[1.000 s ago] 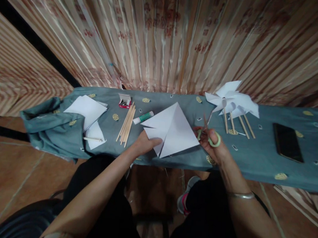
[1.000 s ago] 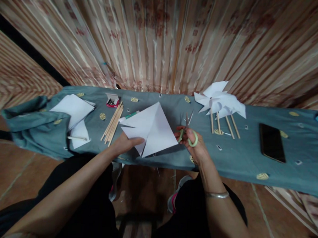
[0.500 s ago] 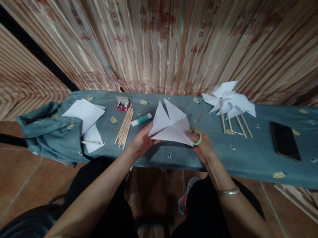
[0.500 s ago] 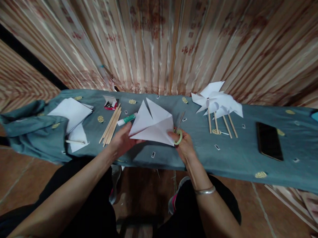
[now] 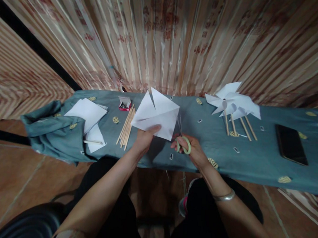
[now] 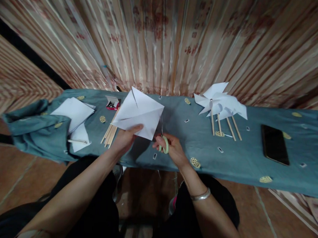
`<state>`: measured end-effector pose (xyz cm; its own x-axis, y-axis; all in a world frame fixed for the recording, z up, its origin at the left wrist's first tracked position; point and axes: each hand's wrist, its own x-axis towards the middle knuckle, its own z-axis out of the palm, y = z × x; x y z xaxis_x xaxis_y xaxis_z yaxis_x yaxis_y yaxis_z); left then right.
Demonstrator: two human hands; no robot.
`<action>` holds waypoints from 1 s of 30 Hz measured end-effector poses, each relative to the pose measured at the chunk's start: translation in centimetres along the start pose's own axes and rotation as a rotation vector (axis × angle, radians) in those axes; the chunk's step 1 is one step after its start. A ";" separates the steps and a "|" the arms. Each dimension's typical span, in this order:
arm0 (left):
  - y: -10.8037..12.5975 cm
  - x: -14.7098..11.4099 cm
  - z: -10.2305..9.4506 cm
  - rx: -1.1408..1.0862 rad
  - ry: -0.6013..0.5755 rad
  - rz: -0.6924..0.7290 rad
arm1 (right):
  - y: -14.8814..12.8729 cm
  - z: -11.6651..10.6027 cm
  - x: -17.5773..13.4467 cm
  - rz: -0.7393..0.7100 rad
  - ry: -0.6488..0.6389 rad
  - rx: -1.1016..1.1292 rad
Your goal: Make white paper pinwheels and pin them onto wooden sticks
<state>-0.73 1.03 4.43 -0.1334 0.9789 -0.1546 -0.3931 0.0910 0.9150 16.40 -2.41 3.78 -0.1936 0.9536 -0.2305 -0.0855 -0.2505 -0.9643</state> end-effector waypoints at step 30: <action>0.1 0.1 -0.4 0.028 0.005 0.105 | 0.5 -0.3 -2.1 0.141 -0.319 -0.121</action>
<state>-1.09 1.06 4.35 -0.1772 0.9824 -0.0597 -0.3508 -0.0064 0.9364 17.02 -4.48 3.74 -0.4914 0.8066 -0.3285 0.0763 -0.3359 -0.9388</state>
